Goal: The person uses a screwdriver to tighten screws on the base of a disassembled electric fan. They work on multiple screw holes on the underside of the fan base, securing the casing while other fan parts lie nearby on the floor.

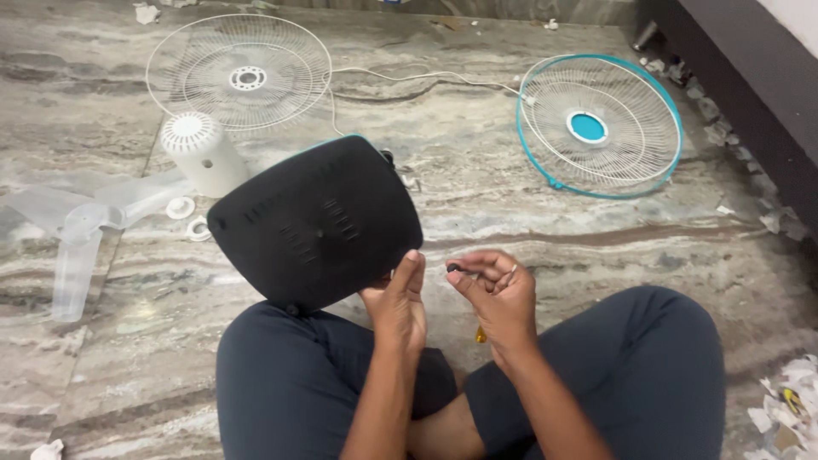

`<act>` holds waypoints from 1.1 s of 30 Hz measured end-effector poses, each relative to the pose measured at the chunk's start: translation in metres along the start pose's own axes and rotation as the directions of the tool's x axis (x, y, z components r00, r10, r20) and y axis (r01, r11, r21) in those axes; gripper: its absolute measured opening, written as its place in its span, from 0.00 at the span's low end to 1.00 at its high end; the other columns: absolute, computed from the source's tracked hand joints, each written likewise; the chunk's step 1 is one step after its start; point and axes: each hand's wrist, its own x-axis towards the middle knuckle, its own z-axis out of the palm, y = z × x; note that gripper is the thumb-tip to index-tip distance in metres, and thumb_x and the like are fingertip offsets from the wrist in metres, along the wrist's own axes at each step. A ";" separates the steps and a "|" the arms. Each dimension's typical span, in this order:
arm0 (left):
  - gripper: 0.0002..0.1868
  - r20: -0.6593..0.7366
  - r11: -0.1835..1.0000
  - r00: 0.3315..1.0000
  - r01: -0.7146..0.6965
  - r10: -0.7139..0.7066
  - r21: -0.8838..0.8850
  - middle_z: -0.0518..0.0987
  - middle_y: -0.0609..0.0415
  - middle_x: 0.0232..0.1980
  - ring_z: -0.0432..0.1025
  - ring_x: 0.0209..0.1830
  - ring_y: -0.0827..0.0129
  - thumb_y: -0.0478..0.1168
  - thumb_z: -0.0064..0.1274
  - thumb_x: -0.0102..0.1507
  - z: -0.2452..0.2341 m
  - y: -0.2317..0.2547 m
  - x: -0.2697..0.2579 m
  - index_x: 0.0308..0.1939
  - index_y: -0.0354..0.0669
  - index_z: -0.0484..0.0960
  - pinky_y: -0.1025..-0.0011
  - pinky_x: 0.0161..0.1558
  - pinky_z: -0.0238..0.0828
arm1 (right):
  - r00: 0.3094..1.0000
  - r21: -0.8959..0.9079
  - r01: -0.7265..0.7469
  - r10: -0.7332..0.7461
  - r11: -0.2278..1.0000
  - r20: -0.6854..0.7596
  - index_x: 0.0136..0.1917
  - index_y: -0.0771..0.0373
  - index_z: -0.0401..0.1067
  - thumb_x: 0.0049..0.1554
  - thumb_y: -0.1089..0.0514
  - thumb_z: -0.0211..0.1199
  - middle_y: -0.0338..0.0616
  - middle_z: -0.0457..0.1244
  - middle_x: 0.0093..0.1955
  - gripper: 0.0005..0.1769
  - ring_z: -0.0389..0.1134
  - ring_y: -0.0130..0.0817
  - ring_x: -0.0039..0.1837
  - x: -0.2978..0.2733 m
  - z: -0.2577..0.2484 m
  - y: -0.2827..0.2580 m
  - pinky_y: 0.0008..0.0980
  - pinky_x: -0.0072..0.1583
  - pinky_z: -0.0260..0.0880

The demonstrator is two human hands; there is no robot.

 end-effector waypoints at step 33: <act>0.32 0.036 0.985 0.988 0.151 -0.148 -0.088 0.76 0.54 0.55 0.76 0.49 0.69 0.24 0.62 0.58 -0.013 0.001 0.013 0.64 0.43 0.69 0.68 0.52 0.78 | 0.979 -0.642 0.067 -0.175 0.764 -0.106 0.43 0.63 0.83 0.49 0.60 0.77 0.40 0.73 0.41 0.08 0.58 0.17 0.30 0.025 0.058 -0.009 0.20 0.32 0.55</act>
